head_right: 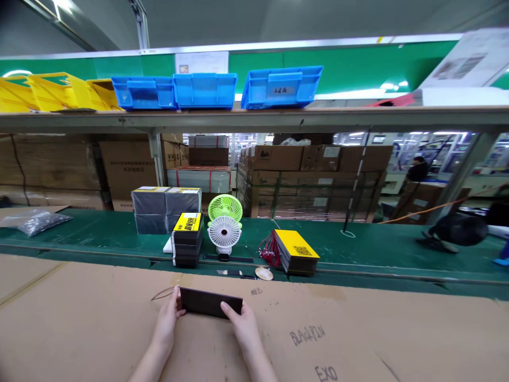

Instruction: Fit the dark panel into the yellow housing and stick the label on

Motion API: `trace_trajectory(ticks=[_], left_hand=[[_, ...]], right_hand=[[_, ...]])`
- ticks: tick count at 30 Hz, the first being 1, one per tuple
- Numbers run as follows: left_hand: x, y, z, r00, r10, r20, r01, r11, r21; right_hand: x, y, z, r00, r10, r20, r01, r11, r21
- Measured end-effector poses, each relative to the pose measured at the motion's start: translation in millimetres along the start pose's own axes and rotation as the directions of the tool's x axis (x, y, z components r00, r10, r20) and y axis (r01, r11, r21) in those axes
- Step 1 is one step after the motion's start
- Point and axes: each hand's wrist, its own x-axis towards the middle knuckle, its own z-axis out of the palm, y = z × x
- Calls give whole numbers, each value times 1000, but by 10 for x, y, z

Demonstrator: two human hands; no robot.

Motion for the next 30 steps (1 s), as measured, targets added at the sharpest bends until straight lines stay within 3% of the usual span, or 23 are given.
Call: trace_trajectory(ticks=[8,30], left_hand=[[-64,92,44,999,-22,-27,23,1000,10],[-34,65,39,999,-38,-33,38,999,8]], right_hand=[[-6,-3,5,1000,13,-6,-13,1000,-4],[12,16,-2,1000,-4,-5,4,1000,-16]])
